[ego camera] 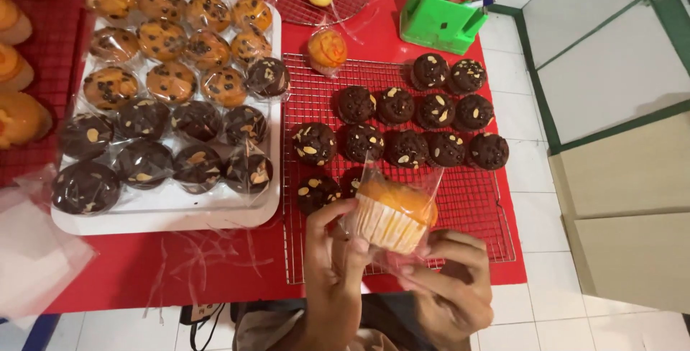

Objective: The person is individually packaging muffins by picking them up from a cooling rack and placing them into small, clear plastic bags.

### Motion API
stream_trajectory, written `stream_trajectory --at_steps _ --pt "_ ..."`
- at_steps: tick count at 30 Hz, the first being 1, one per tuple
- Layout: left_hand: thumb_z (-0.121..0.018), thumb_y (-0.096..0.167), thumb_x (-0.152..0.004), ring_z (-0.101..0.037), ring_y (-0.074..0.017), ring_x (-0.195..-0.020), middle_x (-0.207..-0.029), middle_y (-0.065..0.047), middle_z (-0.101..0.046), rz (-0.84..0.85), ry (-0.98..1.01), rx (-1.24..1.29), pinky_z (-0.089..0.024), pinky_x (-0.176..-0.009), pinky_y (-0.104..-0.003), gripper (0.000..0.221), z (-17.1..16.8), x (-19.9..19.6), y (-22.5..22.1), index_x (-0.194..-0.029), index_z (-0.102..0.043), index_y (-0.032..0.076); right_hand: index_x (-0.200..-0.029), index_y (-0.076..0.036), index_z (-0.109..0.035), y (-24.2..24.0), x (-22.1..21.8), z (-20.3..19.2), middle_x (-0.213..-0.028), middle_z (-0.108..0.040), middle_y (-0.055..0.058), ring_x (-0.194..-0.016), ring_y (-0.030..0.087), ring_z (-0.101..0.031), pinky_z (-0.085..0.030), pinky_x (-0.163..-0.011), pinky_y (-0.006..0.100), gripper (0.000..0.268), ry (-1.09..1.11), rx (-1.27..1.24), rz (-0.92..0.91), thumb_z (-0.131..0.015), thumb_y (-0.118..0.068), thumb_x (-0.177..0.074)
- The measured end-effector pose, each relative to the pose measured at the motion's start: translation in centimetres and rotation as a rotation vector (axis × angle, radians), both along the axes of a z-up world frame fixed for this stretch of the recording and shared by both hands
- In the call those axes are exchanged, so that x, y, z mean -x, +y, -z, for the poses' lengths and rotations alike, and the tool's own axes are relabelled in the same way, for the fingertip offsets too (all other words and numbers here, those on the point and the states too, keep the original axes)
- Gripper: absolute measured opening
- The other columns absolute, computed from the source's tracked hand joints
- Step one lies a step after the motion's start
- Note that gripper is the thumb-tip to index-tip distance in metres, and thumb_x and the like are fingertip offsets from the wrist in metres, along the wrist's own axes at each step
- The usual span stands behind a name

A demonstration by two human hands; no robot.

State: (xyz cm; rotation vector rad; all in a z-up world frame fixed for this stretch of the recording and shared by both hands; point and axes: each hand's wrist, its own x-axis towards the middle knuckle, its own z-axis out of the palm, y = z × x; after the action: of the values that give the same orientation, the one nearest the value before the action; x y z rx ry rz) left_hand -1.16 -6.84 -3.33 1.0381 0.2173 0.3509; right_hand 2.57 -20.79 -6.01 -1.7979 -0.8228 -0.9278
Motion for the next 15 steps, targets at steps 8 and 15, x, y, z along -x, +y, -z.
stream_trajectory --at_steps 8,15 --pt "-0.063 0.028 -0.100 -0.061 -0.0193 -0.096 -0.111 -0.012 -0.059 -0.059 -0.116 0.141 -0.063 -0.073 -0.035 0.034 2.0 0.6 -1.8 -0.126 -0.051 0.009 -0.086 -0.009 -0.058 2.7 0.8 -0.9 -0.092 -0.059 0.004 -0.088 0.017 -0.058 -0.051 -0.083 0.031 0.017 0.475 -0.558 -0.277 -0.068 -0.019 -0.095" --pt "-0.063 0.026 -0.105 -0.063 -0.0202 -0.086 -0.110 -0.016 -0.064 -0.082 -0.302 0.144 -0.058 -0.064 -0.032 0.034 4.0 0.9 -2.9 -0.128 -0.048 0.006 -0.137 0.004 -0.046 1.4 1.3 -1.1 -0.129 -0.054 0.021 -0.115 0.031 -0.058 -0.054 -0.099 0.043 0.064 1.046 -1.008 -0.699 -0.086 -0.012 -0.089"
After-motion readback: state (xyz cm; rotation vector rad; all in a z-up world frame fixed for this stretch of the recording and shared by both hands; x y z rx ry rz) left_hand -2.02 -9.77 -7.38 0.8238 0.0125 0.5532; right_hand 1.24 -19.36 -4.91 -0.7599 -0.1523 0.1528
